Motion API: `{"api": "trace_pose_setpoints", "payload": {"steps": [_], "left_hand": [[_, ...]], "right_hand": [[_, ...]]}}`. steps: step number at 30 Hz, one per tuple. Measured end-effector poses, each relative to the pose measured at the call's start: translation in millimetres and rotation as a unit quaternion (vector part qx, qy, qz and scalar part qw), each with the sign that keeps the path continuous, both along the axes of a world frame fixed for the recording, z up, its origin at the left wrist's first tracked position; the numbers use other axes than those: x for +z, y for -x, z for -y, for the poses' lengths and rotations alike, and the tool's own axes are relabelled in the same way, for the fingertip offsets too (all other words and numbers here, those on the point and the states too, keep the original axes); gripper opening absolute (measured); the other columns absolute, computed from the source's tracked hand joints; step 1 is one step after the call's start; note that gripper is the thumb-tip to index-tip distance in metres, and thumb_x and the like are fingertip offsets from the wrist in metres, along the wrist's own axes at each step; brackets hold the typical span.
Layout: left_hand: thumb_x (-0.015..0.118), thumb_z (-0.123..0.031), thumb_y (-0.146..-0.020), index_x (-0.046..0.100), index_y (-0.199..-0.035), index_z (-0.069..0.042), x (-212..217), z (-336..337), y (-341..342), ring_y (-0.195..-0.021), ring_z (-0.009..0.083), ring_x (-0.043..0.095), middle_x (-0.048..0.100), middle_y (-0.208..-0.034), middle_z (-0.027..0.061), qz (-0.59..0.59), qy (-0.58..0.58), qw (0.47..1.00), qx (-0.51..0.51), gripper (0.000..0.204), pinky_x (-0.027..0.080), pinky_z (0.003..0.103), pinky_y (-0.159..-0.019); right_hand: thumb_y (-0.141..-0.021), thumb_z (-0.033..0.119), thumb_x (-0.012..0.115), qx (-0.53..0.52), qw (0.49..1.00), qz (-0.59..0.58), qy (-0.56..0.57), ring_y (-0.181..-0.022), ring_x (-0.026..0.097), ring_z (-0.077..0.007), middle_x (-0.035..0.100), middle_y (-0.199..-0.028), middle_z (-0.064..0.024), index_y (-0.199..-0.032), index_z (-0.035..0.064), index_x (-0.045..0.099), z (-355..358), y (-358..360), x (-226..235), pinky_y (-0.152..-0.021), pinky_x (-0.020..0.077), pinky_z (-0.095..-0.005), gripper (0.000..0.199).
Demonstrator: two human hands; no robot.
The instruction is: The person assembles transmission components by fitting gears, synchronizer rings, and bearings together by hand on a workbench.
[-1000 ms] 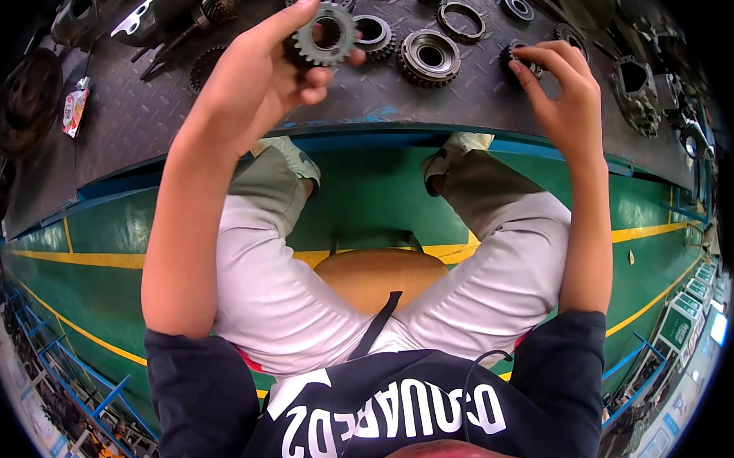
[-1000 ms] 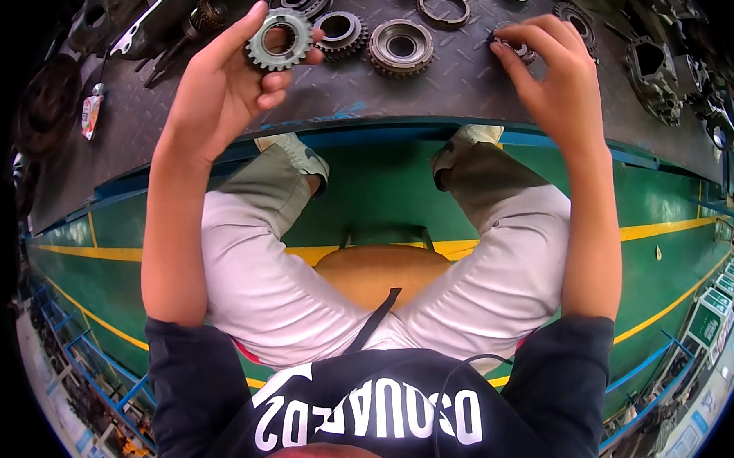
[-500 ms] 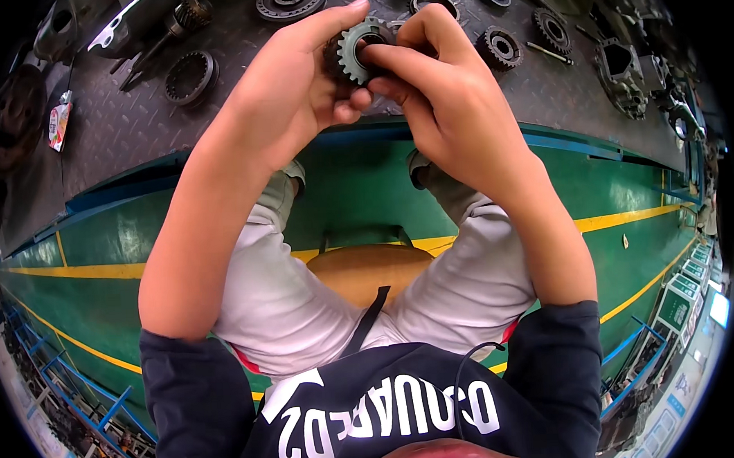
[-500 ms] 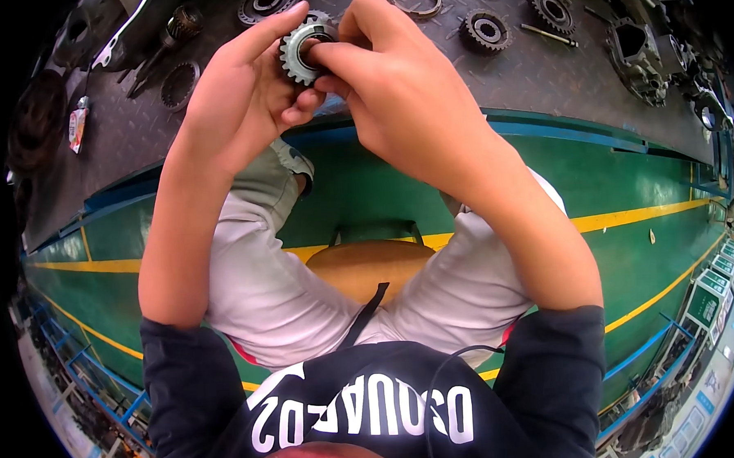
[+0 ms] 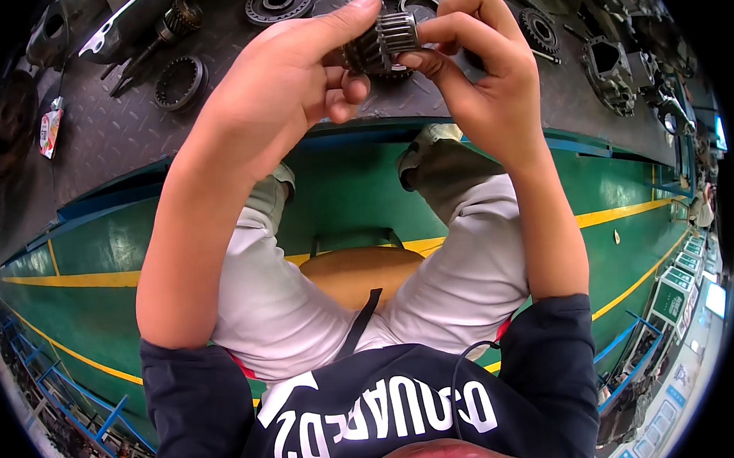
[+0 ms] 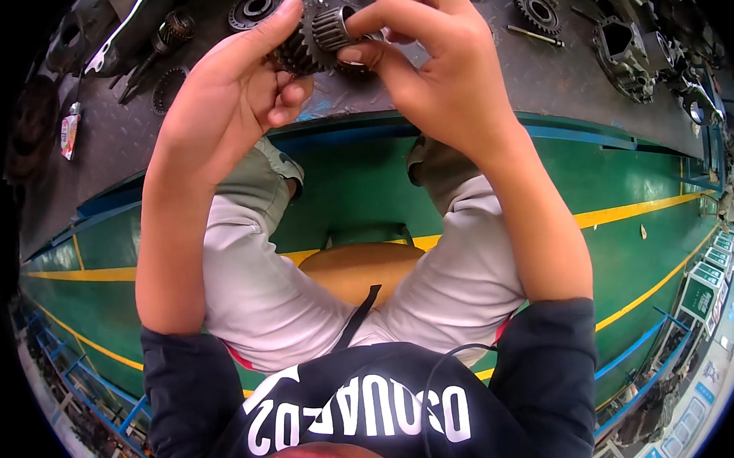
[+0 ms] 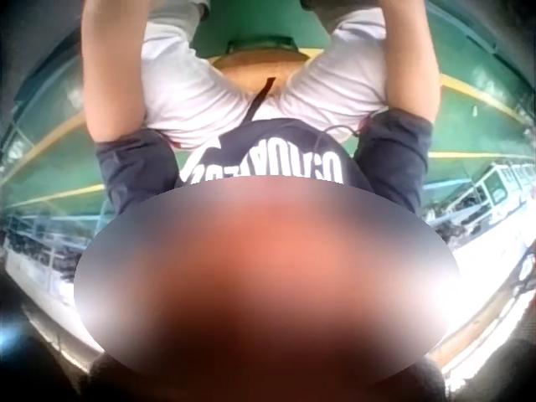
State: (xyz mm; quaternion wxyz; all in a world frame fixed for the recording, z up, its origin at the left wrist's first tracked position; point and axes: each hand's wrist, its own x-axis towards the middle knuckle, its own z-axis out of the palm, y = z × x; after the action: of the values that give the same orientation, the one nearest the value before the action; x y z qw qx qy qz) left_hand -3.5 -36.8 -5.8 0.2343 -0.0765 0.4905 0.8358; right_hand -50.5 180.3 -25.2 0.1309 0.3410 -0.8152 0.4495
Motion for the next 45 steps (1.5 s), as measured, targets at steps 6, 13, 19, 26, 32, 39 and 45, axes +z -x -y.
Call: {"api": "trace_pose_setpoints", "payload": {"steps": [6,13,19,26,32,39,45], "left_hand": [[0.053,-0.032,-0.112,0.062,-0.117,-0.005,-6.1,-2.4,-0.5,-0.080,0.0140,0.060,0.066,-0.102,0.0048,0.043,-0.009,0.998,0.042,0.028,0.050,0.030,-0.066],[0.066,-0.022,-0.104,0.064,-0.117,-0.005,-17.4,38.8,17.6,-0.083,0.0203,0.063,0.066,-0.103,0.0064,-0.045,0.220,0.962,0.154,0.021,0.052,0.034,-0.070],[0.076,-0.034,-0.099,0.063,-0.127,0.003,-39.4,59.2,2.6,-0.089,0.0244,0.065,0.071,-0.099,0.0156,-0.318,0.653,0.685,0.057,0.048,0.053,0.036,-0.087],[0.080,-0.032,-0.093,0.061,-0.136,-0.003,-42.9,60.6,-1.7,-0.113,0.0365,0.066,0.064,-0.124,0.0188,-0.311,0.717,0.623,0.037,0.055,0.054,0.043,-0.097],[0.085,-0.034,-0.088,0.066,-0.131,-0.004,-40.2,69.3,1.1,-0.110,0.0356,0.067,0.065,-0.122,0.0165,-0.299,0.734,0.608,0.044,0.056,0.055,0.042,-0.096],[0.090,-0.033,-0.085,0.071,-0.126,-0.003,-13.3,54.0,-3.1,-0.084,0.0213,0.067,0.067,-0.110,0.0111,-0.352,0.690,0.618,0.135,0.054,0.056,0.034,-0.079],[0.092,-0.020,-0.074,0.069,-0.123,-0.007,-28.2,14.3,-18.4,-0.104,0.0350,0.068,0.067,-0.115,0.0131,-0.361,0.669,0.649,-0.003,0.056,0.055,0.043,-0.091]], "right_hand": [[-0.081,-0.013,0.078,-0.025,0.968,-0.251,0.006,-0.080,0.060,-0.0168,0.061,-0.097,-0.0078,-0.096,-0.0014,0.069,0.1,7.3,-7.8,-0.068,0.0517,-0.0284,0.021],[-0.082,0.004,0.082,-0.121,0.987,-0.070,-0.083,-0.090,0.066,-0.0287,0.065,-0.102,-0.0100,-0.097,0.0025,0.075,-43.8,27.9,-14.8,-0.079,0.0552,-0.0346,0.017],[-0.080,0.007,0.079,-0.086,0.962,-0.117,-0.232,-0.108,0.061,-0.0306,0.068,-0.109,-0.0061,-0.095,0.0040,0.078,-43.1,32.3,-30.8,-0.093,0.0541,-0.0394,0.015],[-0.082,0.007,0.079,-0.135,0.942,-0.190,-0.240,-0.109,0.062,-0.0314,0.069,-0.114,-0.0071,-0.106,0.0093,0.079,-53.7,38.9,-27.2,-0.096,0.0537,-0.0402,0.024],[-0.087,0.006,0.077,-0.057,0.967,-0.163,-0.189,-0.111,0.062,-0.0291,0.069,-0.117,-0.0073,-0.113,0.0089,0.079,-33.0,20.7,-17.4,-0.099,0.0509,-0.0389,0.027],[-0.087,0.009,0.079,-0.018,0.981,-0.125,-0.151,-0.113,0.062,-0.0300,0.068,-0.118,-0.0091,-0.121,0.0094,0.077,-15.7,11.4,-8.0,-0.101,0.0501,-0.0398,0.034],[-0.086,0.029,0.087,-0.012,0.975,-0.126,-0.181,-0.118,0.062,-0.0357,0.068,-0.131,-0.0133,-0.148,0.0124,0.061,-6.0,8.2,-26.6,-0.105,0.0491,-0.0444,0.069]]}}
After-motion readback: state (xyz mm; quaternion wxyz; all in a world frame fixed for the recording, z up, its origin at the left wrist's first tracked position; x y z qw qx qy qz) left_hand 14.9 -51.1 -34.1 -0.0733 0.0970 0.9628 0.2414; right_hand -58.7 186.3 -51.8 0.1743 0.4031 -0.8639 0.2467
